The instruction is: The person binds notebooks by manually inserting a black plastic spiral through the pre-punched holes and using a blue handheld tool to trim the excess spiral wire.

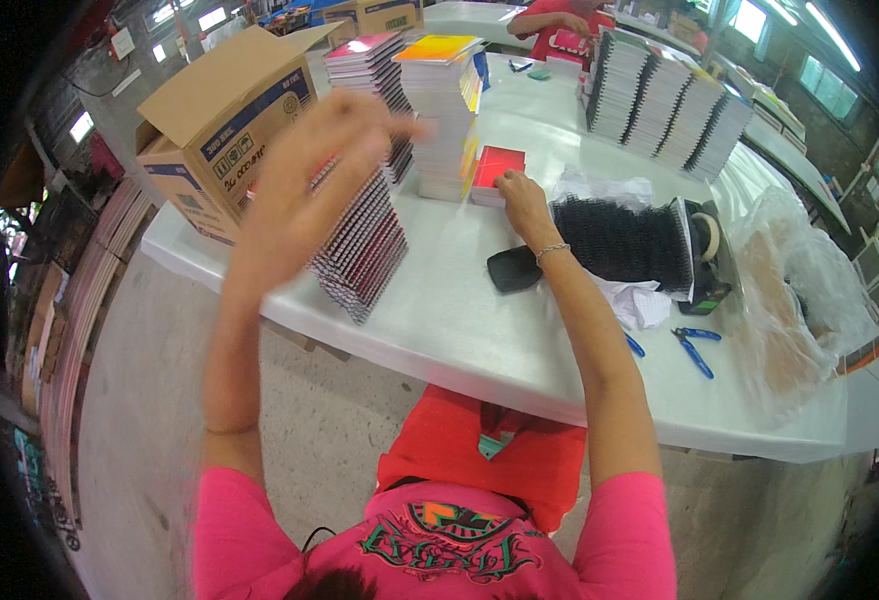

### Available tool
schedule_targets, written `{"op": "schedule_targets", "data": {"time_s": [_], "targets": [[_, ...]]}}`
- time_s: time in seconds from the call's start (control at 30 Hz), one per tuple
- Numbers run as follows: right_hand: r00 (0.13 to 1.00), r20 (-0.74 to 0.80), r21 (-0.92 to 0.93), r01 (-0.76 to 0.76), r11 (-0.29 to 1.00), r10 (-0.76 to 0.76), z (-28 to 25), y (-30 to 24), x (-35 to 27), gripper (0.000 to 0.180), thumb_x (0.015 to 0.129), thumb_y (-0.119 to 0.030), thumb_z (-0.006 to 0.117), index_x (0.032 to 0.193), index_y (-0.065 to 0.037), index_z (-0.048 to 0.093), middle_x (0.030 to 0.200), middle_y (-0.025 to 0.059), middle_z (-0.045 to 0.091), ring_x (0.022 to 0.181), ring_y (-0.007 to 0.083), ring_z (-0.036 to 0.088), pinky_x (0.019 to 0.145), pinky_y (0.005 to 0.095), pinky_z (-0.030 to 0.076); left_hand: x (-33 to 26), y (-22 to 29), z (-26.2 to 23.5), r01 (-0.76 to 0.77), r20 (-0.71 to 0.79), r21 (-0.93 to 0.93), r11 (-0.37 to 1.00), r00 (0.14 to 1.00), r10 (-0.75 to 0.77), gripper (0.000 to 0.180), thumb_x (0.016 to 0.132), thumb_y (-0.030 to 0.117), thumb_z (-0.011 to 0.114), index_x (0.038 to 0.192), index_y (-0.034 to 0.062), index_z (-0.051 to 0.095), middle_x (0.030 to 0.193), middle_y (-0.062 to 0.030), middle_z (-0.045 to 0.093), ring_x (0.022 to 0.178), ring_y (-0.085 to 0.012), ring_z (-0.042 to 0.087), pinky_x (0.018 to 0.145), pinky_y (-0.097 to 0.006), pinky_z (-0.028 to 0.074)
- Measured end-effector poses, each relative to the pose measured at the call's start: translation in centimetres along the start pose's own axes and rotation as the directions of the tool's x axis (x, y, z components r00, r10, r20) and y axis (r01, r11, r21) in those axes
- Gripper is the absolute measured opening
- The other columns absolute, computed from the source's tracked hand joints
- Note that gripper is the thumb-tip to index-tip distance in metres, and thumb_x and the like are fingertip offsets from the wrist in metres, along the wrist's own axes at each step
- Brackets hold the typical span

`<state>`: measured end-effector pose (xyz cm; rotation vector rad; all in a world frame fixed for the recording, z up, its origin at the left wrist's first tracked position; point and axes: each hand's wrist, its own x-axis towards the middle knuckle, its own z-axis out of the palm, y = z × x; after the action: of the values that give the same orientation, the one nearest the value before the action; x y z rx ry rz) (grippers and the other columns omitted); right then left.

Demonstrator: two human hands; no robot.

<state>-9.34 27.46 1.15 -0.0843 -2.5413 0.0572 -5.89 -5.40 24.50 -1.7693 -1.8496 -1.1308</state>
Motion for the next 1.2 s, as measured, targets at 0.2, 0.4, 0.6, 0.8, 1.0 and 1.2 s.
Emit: {"op": "schedule_targets", "data": {"time_s": [0.2,0.4,0.6,0.8,1.0,1.2], "targets": [[0.981,-0.113,0.198,-0.134,0.971,0.159,-7.4,-4.1,-2.1,0.029,0.077,0.006,0.053,0.101,-0.006,0.065,0.096,0.0137,0.067,0.092,0.0324,0.065,0.077,0.0437,0.052,-7.4,0.2,9.0,0.419,0.167,-0.457,0.784,0.907,-0.387,0.047,0.1,0.036,0.049,0.132,0.0008,0.053,0.1,-0.0093,0.055,0.099,-0.0224,0.056,0.091,-0.031,0.043],[0.982,-0.162,0.433,-0.019,0.901,0.099,-14.8,-12.5,-10.2,0.035,0.077,0.006,0.058,0.109,-0.006,0.067,0.101,0.013,0.069,0.093,0.0304,0.067,0.078,0.0368,0.053,-9.3,-3.3,13.5,0.443,0.544,-0.833,-0.331,0.545,-0.638,0.063,0.1,0.049,0.047,0.14,0.0014,0.036,0.124,-0.0184,0.055,0.116,-0.0282,0.058,0.098,-0.041,0.05],[0.985,-0.077,0.466,0.171,0.868,-0.153,-15.2,-11.6,-14.4,0.034,0.081,0.0,0.064,0.114,-0.007,0.068,0.111,0.011,0.069,0.107,0.0268,0.063,0.091,0.0355,0.049,-12.4,-3.9,14.9,0.634,0.402,-0.759,0.152,0.638,-0.656,0.052,0.097,0.02,0.055,0.142,0.0037,0.035,0.132,-0.0107,0.053,0.117,-0.0219,0.056,0.1,-0.037,0.046],[0.884,-0.22,0.22,-0.367,0.904,0.413,-13.5,4.5,-12.7,0.026,0.083,-0.016,0.07,0.105,-0.002,0.069,0.096,0.023,0.064,0.094,0.0387,0.06,0.083,0.0441,0.047,-11.6,-2.4,14.0,0.695,0.308,-0.324,0.642,0.719,-0.623,0.041,0.093,0.012,0.055,0.132,0.001,0.048,0.126,-0.0197,0.056,0.114,-0.0294,0.057,0.1,-0.036,0.041],[0.909,-0.002,0.127,-0.413,0.902,0.416,-9.1,6.8,-10.9,0.025,0.081,-0.012,0.071,0.1,0.003,0.066,0.091,0.0246,0.063,0.094,0.0404,0.06,0.083,0.0466,0.048,-11.5,-0.7,15.3,0.359,0.265,0.274,0.892,0.864,-0.429,0.03,0.079,-0.002,0.055,0.108,0.0085,0.056,0.104,-0.0137,0.055,0.108,-0.0298,0.054,0.107,-0.055,0.027],[0.933,0.068,0.008,-0.354,0.935,0.353,-9.0,8.4,-11.2,0.029,0.08,-0.005,0.063,0.109,0.003,0.065,0.1,0.0257,0.065,0.098,0.0423,0.061,0.09,0.0463,0.049,-12.9,0.0,17.7,0.262,0.178,0.396,0.88,0.918,-0.353,0.028,0.079,0.015,0.065,0.104,0.008,0.055,0.11,-0.0097,0.048,0.12,-0.0308,0.042,0.107,-0.069,0.016]]}}
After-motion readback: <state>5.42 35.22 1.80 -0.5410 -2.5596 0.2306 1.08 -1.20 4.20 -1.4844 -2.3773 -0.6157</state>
